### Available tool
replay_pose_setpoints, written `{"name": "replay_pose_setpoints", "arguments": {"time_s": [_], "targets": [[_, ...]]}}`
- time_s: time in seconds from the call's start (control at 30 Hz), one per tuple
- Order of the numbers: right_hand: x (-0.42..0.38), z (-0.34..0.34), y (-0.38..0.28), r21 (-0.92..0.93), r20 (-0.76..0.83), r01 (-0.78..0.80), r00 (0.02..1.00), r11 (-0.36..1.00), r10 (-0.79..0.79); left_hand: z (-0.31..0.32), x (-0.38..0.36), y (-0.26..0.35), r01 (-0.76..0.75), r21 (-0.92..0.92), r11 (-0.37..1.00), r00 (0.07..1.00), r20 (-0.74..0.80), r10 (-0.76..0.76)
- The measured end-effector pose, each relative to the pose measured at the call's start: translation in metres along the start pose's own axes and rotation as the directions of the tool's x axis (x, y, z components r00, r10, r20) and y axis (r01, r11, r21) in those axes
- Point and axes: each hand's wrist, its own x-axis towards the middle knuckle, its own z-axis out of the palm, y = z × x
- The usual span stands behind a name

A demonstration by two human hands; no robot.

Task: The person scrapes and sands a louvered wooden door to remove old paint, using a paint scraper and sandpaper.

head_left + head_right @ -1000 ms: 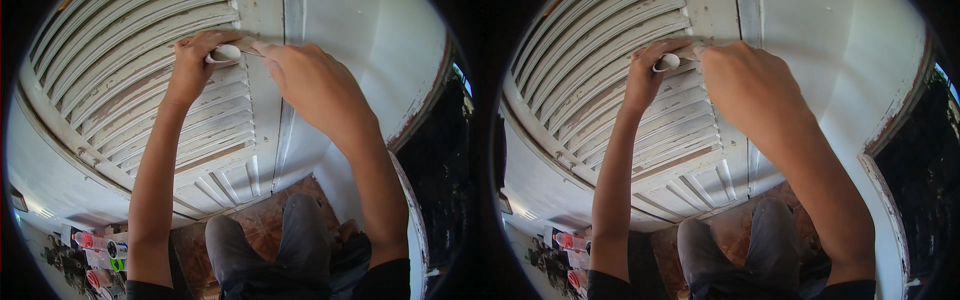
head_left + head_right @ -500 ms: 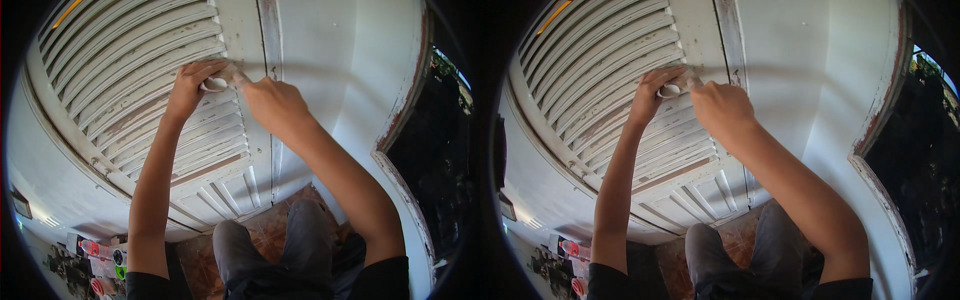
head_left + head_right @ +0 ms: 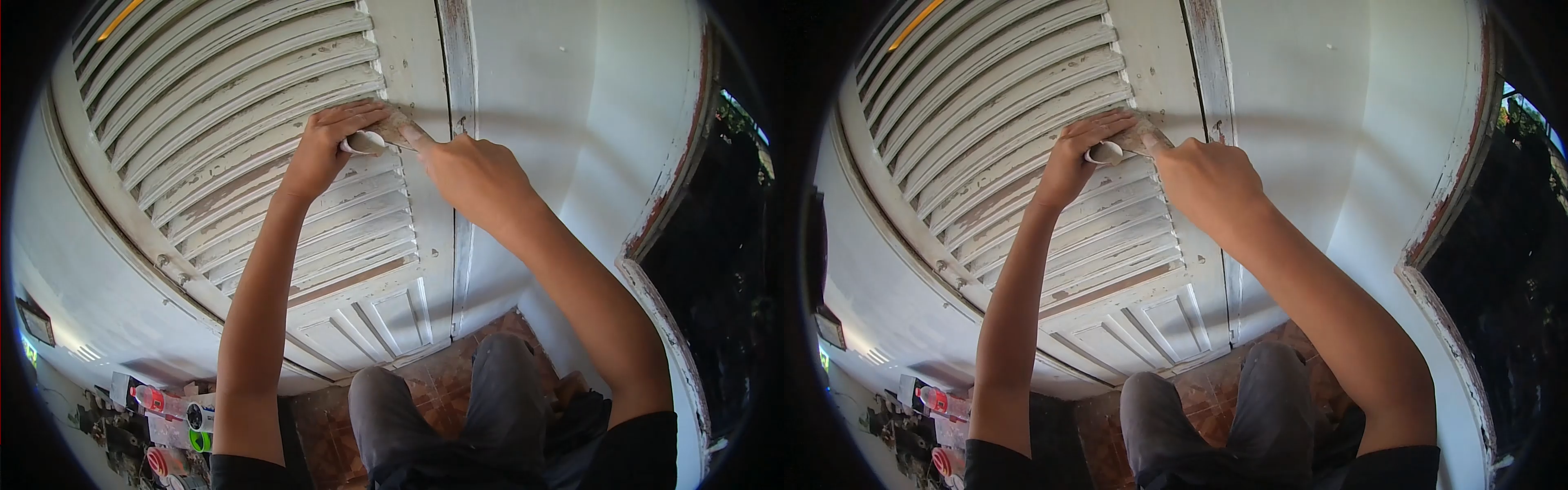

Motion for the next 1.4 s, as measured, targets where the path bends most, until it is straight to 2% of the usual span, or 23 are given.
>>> {"name": "replay_pose_setpoints", "arguments": {"time_s": [0.13, 0.23, 0.3, 0.37, 0.4, 0.5, 0.63, 0.7, 0.73, 0.8, 0.83, 0.9, 0.93, 0.97, 1.0, 1.03, 1.1, 1.2, 1.23, 1.27, 1.33, 1.4], "targets": [[-0.003, 0.000, 0.005, 0.007, 0.013, 0.021, 1.000, 1.000, -0.021, -0.003, 0.001, 0.002, -0.025, 0.003, 1.000, 0.999, 0.029, 0.025], [-0.008, 0.006, -0.001, 0.022, -0.013, -0.005, 1.000, 1.000, 0.005, -0.005, 0.001, 0.001, -0.024, -0.001, 1.000, 0.999, 0.046, 0.024], [-0.011, 0.010, -0.007, 0.065, 0.023, -0.071, 0.997, 0.995, 0.070, -0.004, 0.002, 0.001, -0.020, -0.014, 1.000, 0.998, 0.057, 0.021], [-0.012, 0.011, -0.010, 0.087, 0.022, -0.092, 0.996, 0.992, 0.090, -0.005, 0.002, 0.000, 0.002, -0.073, 0.997, 0.998, 0.055, 0.002], [-0.013, 0.012, -0.011, 0.104, 0.024, -0.116, 0.993, 0.988, 0.114, -0.006, 0.002, -0.001, -0.001, -0.064, 0.998, 0.998, 0.057, 0.005], [-0.020, 0.018, -0.013, 0.138, 0.035, -0.131, 0.991, 0.982, 0.128, -0.005, -0.004, 0.007, 0.081, 0.142, 0.986, 0.984, 0.146, -0.102], [-0.026, 0.036, -0.008, 0.196, 0.021, -0.142, 0.990, 0.970, 0.141, 0.000, -0.007, 0.000, 0.058, 0.161, 0.985, 0.984, 0.160, -0.084], [-0.027, 0.040, -0.008, 0.328, 0.004, -0.173, 0.983, 0.929, 0.182, -0.001, -0.007, 0.003, 0.054, 0.201, 0.978, 0.985, 0.150, -0.085], [-0.028, 0.041, -0.006, 0.331, 0.005, -0.174, 0.983, 0.928, 0.183, -0.002, -0.006, 0.004, 0.054, 0.201, 0.978, 0.985, 0.153, -0.086], [-0.027, 0.042, 0.001, 0.545, 0.100, -0.259, 0.964, 0.797, 0.245, -0.005, -0.004, 0.005, 0.118, -0.068, 0.991, 0.990, 0.082, -0.113], [-0.027, 0.050, 0.009, 0.548, 0.097, -0.258, 0.964, 0.795, 0.246, -0.006, -0.005, 0.005, 0.115, -0.065, 0.991, 0.990, 0.084, -0.110], [-0.028, 0.079, 0.025, 0.791, 0.023, -0.161, 0.972, 0.590, 0.234, -0.004, -0.011, 0.004, 0.123, -0.108, 0.987, 0.992, 0.006, -0.123], [-0.029, 0.086, 0.027, 0.793, 0.023, -0.159, 0.972, 0.588, 0.232, -0.001, -0.016, 0.004, 0.124, -0.105, 0.987, 0.992, 0.007, -0.124], [-0.029, 0.093, 0.028, 0.885, 0.156, -0.253, 0.952, 0.390, 0.264, 0.004, -0.021, 0.001, 0.010, 0.157, 0.988, 1.000, -0.016, -0.007], [-0.030, 0.098, 0.030, 0.924, 0.289, -0.341, 0.920, 0.175, 0.266, 0.010, -0.024, -0.002, -0.101, 0.408, 0.907, 0.993, -0.007, 0.114], [-0.031, 0.105, 0.030, 0.925, 0.282, -0.335, 0.921, 0.177, 0.269, 0.017, -0.022, -0.002, -0.175, 0.563, 0.808, 0.973, -0.028, 0.230], [-0.031, 0.118, 0.026, 0.943, 0.085, -0.170, 0.954, 0.285, 0.288, 0.025, -0.023, -0.007, -0.164, 0.588, 0.792, 0.970, -0.049, 0.238], [-0.030, 0.122, 0.016, 0.946, 0.075, -0.159, 0.956, 0.284, 0.284, 0.028, -0.025, -0.010, -0.157, 0.606, 0.779, 0.969, -0.058, 0.240], [-0.030, 0.130, 0.013, 0.925, 0.006, -0.119, 0.954, 0.360, 0.300, 0.029, -0.025, -0.009, -0.151, 0.626, 0.765, 0.969, -0.062, 0.241], [-0.030, 0.133, 0.009, 0.927, 0.011, -0.122, 0.954, 0.356, 0.298, 0.029, -0.025, -0.008, -0.145, 0.644, 0.751, 0.967, -0.067, 0.245], [-0.030, 0.133, 0.000, 0.908, -0.102, -0.051, 0.935, 0.415, 0.338, 0.030, -0.025, -0.008, -0.138, 0.647, 0.749, 0.969, -0.067, 0.237], [-0.030, 0.128, -0.001, 0.904, -0.096, -0.056, 0.939, 0.423, 0.331, 0.030, -0.025, -0.009, -0.131, 0.652, 0.747, 0.970, -0.071, 0.232]]}}
